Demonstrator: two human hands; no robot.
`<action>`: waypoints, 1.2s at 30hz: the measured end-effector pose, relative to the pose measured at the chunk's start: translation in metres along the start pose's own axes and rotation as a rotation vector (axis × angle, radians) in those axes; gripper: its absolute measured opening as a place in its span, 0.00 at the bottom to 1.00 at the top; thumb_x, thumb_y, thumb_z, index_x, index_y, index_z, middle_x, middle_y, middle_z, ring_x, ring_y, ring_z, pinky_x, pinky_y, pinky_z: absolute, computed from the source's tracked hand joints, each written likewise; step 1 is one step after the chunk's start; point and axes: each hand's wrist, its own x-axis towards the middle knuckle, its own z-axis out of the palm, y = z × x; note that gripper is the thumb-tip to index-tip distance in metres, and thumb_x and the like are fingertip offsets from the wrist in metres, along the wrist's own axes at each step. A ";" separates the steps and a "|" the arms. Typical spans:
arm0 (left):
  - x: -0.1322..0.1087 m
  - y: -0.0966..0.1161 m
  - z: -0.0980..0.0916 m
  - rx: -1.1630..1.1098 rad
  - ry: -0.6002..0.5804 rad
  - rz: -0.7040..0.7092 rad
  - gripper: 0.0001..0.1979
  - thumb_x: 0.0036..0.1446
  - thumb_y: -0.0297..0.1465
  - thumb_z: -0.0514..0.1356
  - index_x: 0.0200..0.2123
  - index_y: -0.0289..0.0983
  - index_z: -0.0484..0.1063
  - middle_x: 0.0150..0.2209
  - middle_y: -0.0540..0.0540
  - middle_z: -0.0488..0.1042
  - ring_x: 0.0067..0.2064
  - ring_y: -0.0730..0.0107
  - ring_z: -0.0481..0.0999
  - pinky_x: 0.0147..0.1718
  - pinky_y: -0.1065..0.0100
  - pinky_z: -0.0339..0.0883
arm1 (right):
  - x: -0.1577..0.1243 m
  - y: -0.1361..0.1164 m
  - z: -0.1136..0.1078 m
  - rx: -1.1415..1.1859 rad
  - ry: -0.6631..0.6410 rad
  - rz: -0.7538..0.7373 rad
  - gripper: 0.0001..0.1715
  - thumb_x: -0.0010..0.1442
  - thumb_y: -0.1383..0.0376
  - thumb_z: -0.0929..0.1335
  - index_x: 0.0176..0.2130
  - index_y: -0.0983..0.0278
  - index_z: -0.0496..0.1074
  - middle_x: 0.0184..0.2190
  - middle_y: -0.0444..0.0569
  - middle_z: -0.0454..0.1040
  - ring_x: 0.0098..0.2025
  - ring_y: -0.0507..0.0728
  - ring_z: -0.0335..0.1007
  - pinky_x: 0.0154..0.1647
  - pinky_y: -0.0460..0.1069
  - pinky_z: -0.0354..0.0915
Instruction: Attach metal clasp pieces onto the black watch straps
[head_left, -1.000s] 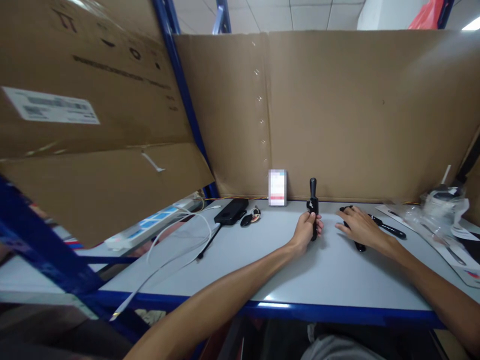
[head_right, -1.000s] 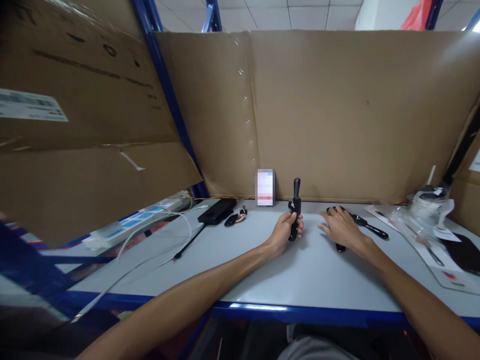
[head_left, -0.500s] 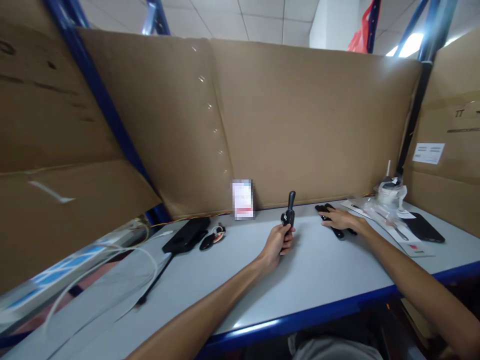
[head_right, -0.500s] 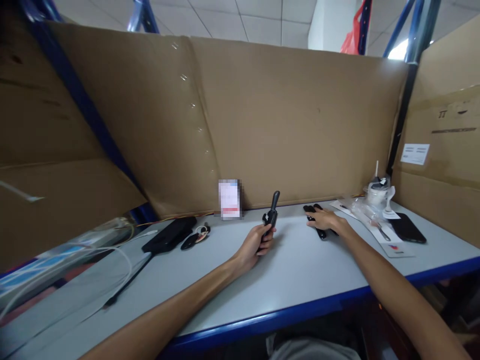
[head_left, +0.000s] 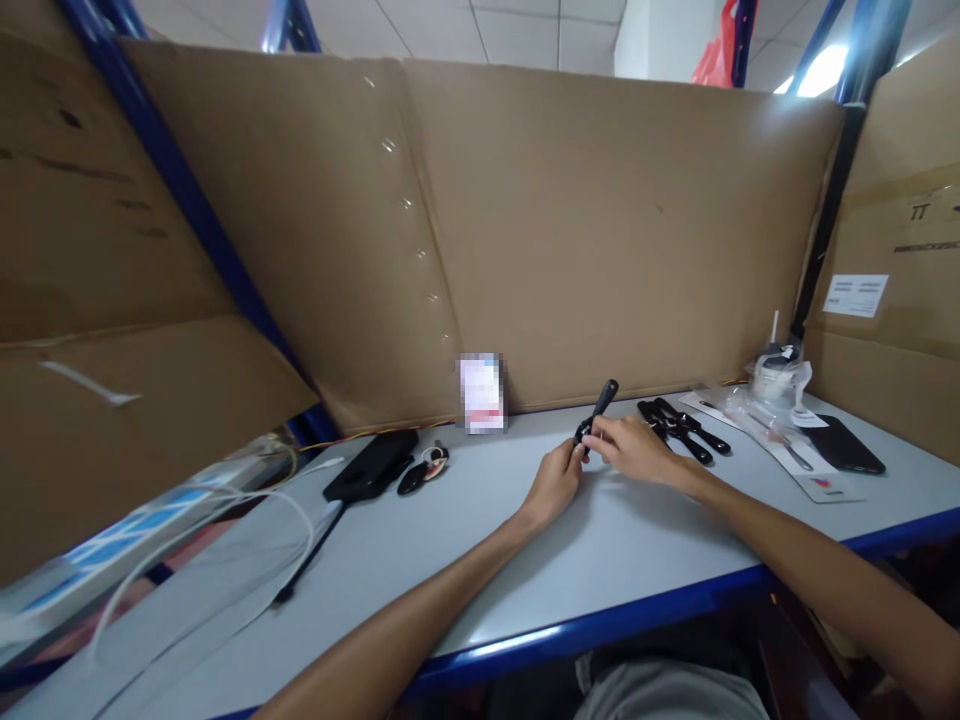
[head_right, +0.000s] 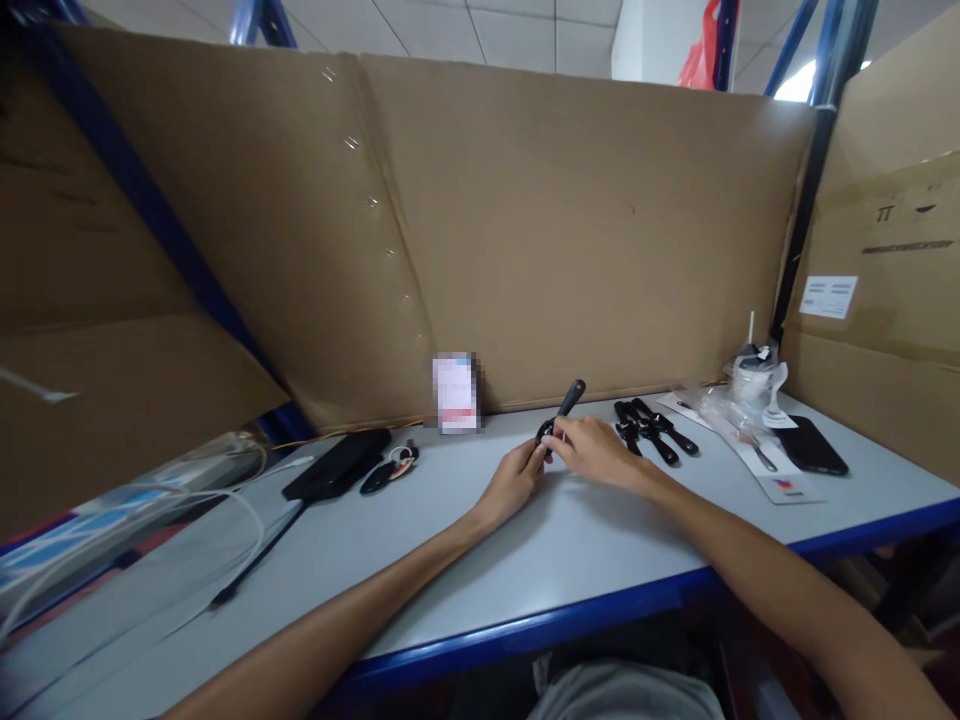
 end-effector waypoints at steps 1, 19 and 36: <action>0.000 -0.001 0.000 0.053 0.000 0.037 0.13 0.60 0.40 0.57 0.28 0.38 0.68 0.20 0.53 0.64 0.21 0.72 0.61 0.22 0.72 0.52 | -0.001 -0.003 0.005 0.022 -0.001 -0.002 0.15 0.69 0.58 0.63 0.36 0.63 0.73 0.27 0.46 0.76 0.29 0.53 0.70 0.29 0.45 0.53; -0.003 0.007 0.001 0.488 0.000 0.151 0.11 0.65 0.28 0.51 0.28 0.40 0.66 0.28 0.42 0.75 0.30 0.61 0.73 0.31 0.68 0.57 | 0.006 0.009 0.034 0.412 -0.020 0.252 0.10 0.62 0.66 0.63 0.28 0.63 0.66 0.15 0.41 0.70 0.14 0.50 0.64 0.17 0.44 0.56; 0.007 0.015 -0.008 0.460 -0.160 -0.124 0.14 0.62 0.30 0.55 0.23 0.38 0.65 0.23 0.47 0.69 0.31 0.65 0.71 0.31 0.70 0.58 | 0.001 0.008 0.016 -0.264 -0.083 0.047 0.08 0.63 0.66 0.64 0.38 0.64 0.73 0.30 0.52 0.78 0.32 0.56 0.72 0.28 0.47 0.51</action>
